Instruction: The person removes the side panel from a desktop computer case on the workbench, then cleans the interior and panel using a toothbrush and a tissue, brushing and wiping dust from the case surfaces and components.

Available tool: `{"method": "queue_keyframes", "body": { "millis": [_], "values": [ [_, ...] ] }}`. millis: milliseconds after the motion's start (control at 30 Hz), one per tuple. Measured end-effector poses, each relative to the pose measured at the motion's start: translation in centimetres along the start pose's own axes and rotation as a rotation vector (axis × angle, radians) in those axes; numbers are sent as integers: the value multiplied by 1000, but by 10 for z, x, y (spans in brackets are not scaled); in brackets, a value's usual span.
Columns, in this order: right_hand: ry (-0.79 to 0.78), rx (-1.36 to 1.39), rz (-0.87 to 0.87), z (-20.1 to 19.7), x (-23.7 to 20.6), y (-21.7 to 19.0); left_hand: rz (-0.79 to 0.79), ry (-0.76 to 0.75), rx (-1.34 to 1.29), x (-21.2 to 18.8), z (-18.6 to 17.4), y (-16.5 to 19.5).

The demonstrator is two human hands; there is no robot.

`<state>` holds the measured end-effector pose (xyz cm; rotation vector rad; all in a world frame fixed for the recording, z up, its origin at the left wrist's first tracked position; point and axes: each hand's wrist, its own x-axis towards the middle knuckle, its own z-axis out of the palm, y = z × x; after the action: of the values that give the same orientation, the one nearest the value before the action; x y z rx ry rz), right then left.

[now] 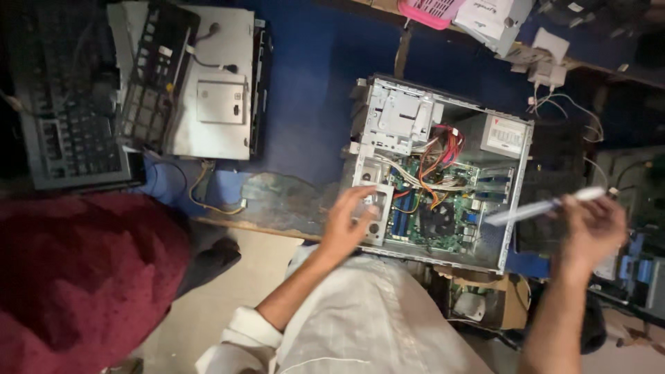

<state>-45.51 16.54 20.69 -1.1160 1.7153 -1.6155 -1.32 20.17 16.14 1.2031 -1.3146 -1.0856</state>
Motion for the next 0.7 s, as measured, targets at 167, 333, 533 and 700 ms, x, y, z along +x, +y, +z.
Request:
{"method": "queue_keyframes", "body": {
  "millis": [167,333,533,700],
  "values": [
    [-396,-21,-61,191,-88,-24,105,-24,39,20,21,25],
    [-602,-282,93,285,-121,-10,-301,163,-262,13,5,-47],
    [-819,-719,126,313,-139,32,-540,286,-248,-44,-51,-138],
    [-774,-797,29,315,-143,58,-838,177,-465,-67,-30,-181]
  ]
}}
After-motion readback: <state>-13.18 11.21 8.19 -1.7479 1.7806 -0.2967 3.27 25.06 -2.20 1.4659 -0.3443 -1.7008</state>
